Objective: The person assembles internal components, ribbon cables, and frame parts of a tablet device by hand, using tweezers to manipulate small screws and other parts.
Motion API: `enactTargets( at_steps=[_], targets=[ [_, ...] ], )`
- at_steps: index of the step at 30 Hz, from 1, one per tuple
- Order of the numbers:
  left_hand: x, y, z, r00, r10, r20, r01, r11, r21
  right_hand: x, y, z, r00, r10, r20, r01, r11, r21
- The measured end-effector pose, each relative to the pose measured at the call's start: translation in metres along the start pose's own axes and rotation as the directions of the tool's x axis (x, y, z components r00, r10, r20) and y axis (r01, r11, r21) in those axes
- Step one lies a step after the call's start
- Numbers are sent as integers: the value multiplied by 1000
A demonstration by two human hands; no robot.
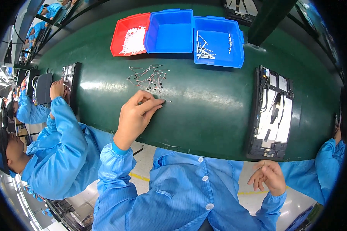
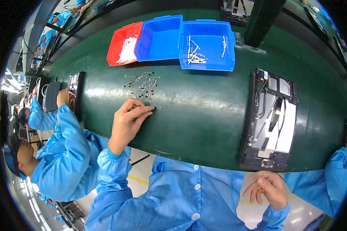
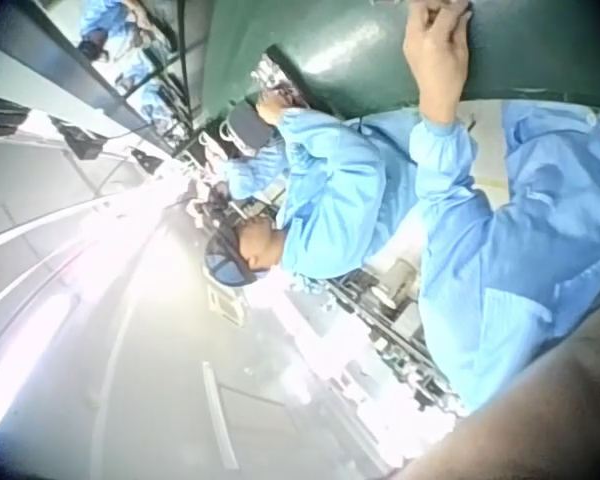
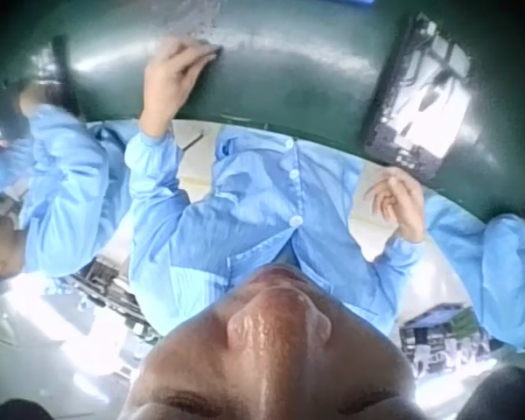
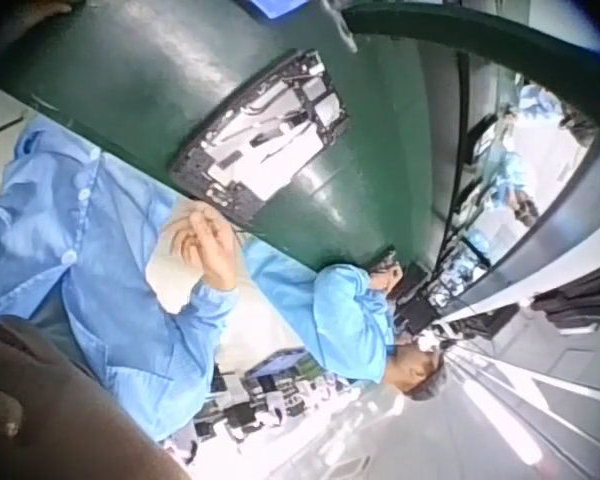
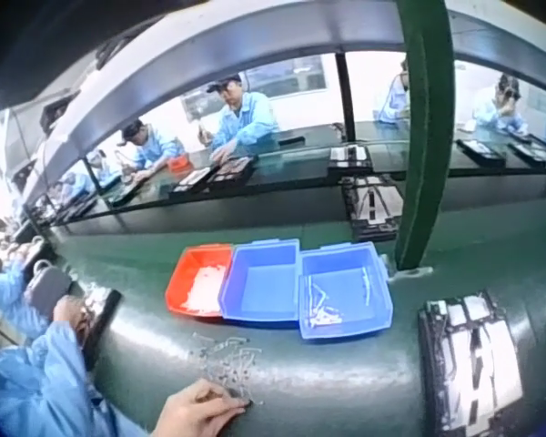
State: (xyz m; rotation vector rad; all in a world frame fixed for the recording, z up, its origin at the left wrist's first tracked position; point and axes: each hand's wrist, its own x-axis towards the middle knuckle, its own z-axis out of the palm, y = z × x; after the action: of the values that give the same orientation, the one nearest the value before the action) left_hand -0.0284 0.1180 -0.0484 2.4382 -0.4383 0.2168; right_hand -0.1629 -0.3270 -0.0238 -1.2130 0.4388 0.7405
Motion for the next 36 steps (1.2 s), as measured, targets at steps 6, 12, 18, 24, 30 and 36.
enactTargets(
  at_steps=[6,12,18,24,30,36],
  targets=[
    [5,5,-2,988,146,42,-152,959,239,6,-61,-21,939,-342,-40,289,846,-448],
    [5,-15,-5,954,-278,-114,185,843,-505,113,-125,-58,607,-779,-153,329,422,-845],
    [21,-1,6,834,-551,40,371,504,-780,134,-137,-47,543,-839,9,45,18,-999],
    [43,89,75,967,-203,155,243,548,-800,132,-127,-21,608,-793,39,72,6,-997],
    [30,122,138,978,-95,188,210,494,-844,112,-101,13,645,-764,23,84,41,-996],
    [13,125,131,964,-211,159,228,358,-905,101,-81,37,659,-750,59,119,26,-993]
  ],
)
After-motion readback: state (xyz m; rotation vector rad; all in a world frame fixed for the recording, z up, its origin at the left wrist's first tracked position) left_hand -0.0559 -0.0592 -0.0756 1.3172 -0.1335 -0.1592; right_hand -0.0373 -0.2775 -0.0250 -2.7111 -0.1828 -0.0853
